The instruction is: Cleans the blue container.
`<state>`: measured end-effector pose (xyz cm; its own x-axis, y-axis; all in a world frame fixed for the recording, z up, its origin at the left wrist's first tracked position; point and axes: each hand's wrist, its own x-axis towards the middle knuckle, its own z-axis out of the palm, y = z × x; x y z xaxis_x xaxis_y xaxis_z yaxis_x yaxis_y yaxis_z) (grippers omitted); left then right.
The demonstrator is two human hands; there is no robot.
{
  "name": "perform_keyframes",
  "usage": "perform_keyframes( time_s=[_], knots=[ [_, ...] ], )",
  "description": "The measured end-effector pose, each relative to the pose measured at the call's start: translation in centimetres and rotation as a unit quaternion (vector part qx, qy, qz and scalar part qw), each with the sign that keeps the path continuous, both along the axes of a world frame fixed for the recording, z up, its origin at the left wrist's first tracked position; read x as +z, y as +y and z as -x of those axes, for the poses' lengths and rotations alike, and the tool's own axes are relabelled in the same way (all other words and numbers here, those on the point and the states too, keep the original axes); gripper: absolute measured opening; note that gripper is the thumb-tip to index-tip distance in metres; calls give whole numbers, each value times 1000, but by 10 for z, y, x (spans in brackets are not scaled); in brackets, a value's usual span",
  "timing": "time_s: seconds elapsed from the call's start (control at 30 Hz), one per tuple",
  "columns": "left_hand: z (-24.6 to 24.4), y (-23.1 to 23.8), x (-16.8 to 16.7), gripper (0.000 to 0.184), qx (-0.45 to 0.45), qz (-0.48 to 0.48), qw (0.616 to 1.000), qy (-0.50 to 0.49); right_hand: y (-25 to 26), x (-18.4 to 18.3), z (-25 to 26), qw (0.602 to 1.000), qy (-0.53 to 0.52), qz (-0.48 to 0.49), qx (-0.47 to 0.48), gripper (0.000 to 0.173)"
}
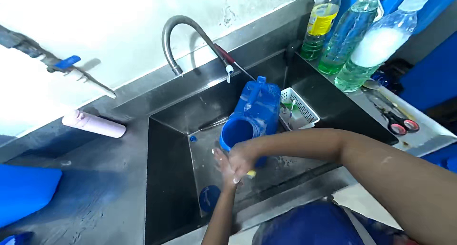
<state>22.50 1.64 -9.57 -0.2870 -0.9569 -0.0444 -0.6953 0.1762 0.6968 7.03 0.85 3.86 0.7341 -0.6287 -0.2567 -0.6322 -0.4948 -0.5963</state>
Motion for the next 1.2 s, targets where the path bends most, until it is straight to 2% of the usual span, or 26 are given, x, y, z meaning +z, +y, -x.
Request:
perform_keyframes(
  time_s=[0.03, 0.07, 0.1, 0.13, 0.2, 0.27, 0.3, 0.37, 0.43, 0.5, 0.53, 0.57, 0.6, 0.67, 0.73, 0.77, 0.83, 0.9, 0.93, 0.97, 1.0, 1.03, 1.07, 1.1, 1.17, 1.2],
  knots=[
    [4, -10, 22, 117, -17, 75, 997, -1, 2, 9, 33, 995, -68, 42, -67, 32],
    [17, -23, 45, 128, -35, 147, 989, -1, -6, 6, 70, 971, -142, 107, -162, 26],
    [37, -38, 68, 129, -57, 184, 981, -9, -26, -14, 106, 925, -197, 198, -258, 20],
    [63, -56, 91, 120, -83, 181, 979, -35, -52, -40, 142, 882, -208, 242, -346, 21],
    [130, -93, 118, 92, -119, 95, 977, -148, -97, -107, 202, 815, -199, 196, -508, 31],
    [193, -123, 111, 60, -102, -17, 958, -267, -126, -167, 235, 763, -225, 120, -594, 38],
    [213, -131, 100, 48, -83, -49, 953, -287, -128, -180, 240, 752, -243, 92, -605, 40],
    [224, -138, 94, 40, -91, -72, 946, -302, -114, -148, 234, 767, -254, 87, -583, 35],
    [207, -137, 90, 40, -136, -65, 942, -301, -90, -120, 213, 767, -297, 93, -561, 29],
    [179, -125, 88, 43, -207, -53, 925, -315, -82, -147, 207, 746, -361, 34, -558, 31],
    [164, -119, 93, 45, -251, -59, 907, -334, -85, -165, 205, 749, -386, -4, -538, 32],
    [147, -110, 100, 45, -303, -73, 877, -365, -82, -173, 194, 762, -389, -34, -517, 33],
    [131, -99, 108, 43, -348, -91, 845, -395, -70, -162, 172, 784, -370, -69, -493, 32],
    [102, -68, 123, 35, -383, -120, 816, -416, -27, -106, 114, 858, -314, -93, -396, 34],
    [73, -27, 124, 28, -366, -89, 845, -380, 22, -71, 71, 917, -270, -37, -292, 50],
    [58, -13, 117, 24, -368, -23, 861, -350, 33, -72, 66, 921, -262, -38, -285, 58],
    [47, -1, 99, 21, -338, 100, 892, -282, 23, -102, 89, 903, -262, -83, -329, 54],
    [42, -1, 90, 21, -296, 157, 913, -233, 6, -137, 120, 844, -294, -152, -423, 47],
    [35, -6, 91, 19, -258, 176, 927, -208, 4, -141, 122, 788, -350, -154, -482, 46],
    [28, -17, 98, 19, -208, 175, 946, -179, 1, -118, 121, 735, -401, -153, -525, 47],
    [19, -27, 106, 22, -153, 158, 965, -143, 3, -77, 113, 699, -438, -155, -544, 45],
    [6, -34, 107, 23, -101, 145, 979, -101, 10, -42, 96, 688, -463, -139, -542, 38],
    [-10, -39, 98, 24, -57, 136, 988, -48, 17, -24, 72, 703, -465, -113, -526, 29],
    [-26, -44, 80, 24, -22, 126, 992, 7, 19, -23, 52, 742, -435, -69, -505, 26],
    [-62, -53, 36, 37, -4, 39, 996, 78, 6, -64, 45, 826, -265, 54, -495, 36],
    [-81, -59, 17, 49, -13, -27, 997, 76, -3, -91, 67, 836, -163, 90, -517, 46]
  ],
)
